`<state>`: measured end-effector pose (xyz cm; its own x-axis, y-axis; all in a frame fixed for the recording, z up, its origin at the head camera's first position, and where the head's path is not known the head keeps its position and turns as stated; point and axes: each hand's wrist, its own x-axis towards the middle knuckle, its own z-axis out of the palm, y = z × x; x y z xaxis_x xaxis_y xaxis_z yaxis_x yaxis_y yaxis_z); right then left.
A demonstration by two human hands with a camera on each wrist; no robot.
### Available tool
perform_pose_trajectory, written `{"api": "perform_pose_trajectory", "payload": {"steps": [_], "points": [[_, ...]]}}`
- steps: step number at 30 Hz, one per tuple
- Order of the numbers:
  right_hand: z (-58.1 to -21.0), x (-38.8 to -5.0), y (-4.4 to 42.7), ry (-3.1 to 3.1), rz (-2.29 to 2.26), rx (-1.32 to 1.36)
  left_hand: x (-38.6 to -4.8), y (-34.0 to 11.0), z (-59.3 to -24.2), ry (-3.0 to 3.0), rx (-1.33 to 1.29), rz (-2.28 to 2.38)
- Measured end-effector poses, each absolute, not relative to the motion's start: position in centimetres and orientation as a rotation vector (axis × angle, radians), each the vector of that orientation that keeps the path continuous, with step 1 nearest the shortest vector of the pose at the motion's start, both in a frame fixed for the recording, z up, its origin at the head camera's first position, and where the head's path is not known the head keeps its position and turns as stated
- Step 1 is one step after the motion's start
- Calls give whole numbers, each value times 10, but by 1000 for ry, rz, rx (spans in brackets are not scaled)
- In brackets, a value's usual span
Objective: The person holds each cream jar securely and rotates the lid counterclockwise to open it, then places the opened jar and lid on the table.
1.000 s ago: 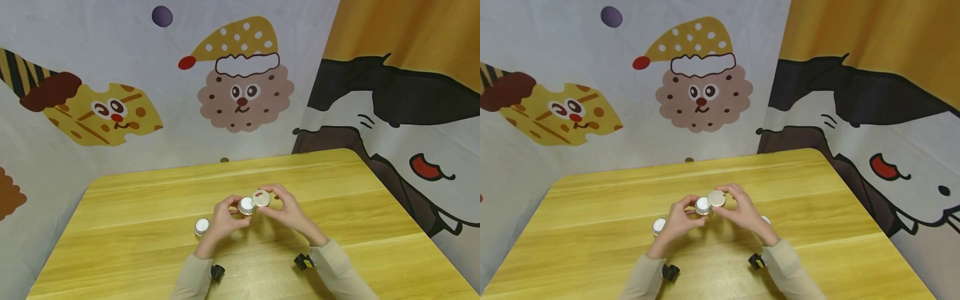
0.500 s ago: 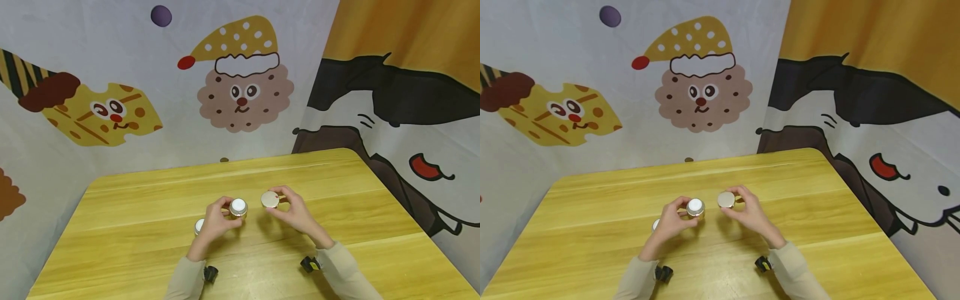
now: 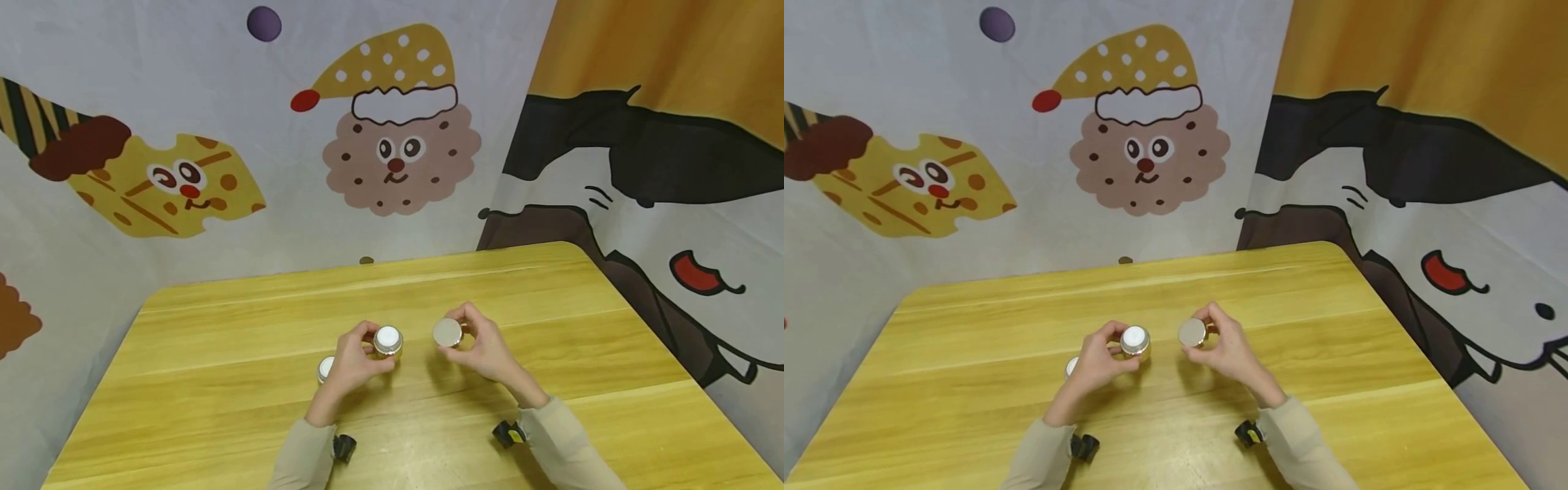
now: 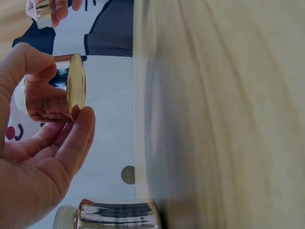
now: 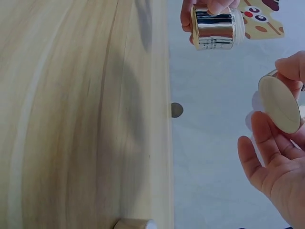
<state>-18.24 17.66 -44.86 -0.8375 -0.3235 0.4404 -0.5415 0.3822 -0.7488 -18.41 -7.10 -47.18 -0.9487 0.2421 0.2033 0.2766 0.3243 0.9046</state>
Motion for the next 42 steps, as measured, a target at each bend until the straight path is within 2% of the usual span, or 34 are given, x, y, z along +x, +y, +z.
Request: {"api": "perform_pose_trajectory", "payload": {"steps": [8, 16, 21, 29, 36, 42], "points": [[-445, -182, 175, -2445, 1314, 777, -186, -70, -472, -2529, -493, -1731], [-417, -168, 165, -2449, 1251, 765, -185, -69, -470, -2523, -491, -1731], [-415, -168, 165, -2465, 1284, 716, -186, -69, -470, -2513, -489, -1748], [-416, -169, 165, -2479, 1305, 729, -185, -69, -471, -2511, -482, -1758], [-455, -187, 180, -2483, 1311, 741, -186, -70, -471, -2519, -462, -1756], [-457, -186, 179, -2505, 1234, 757, -186, -70, -472, -2515, -464, -1763]]}}
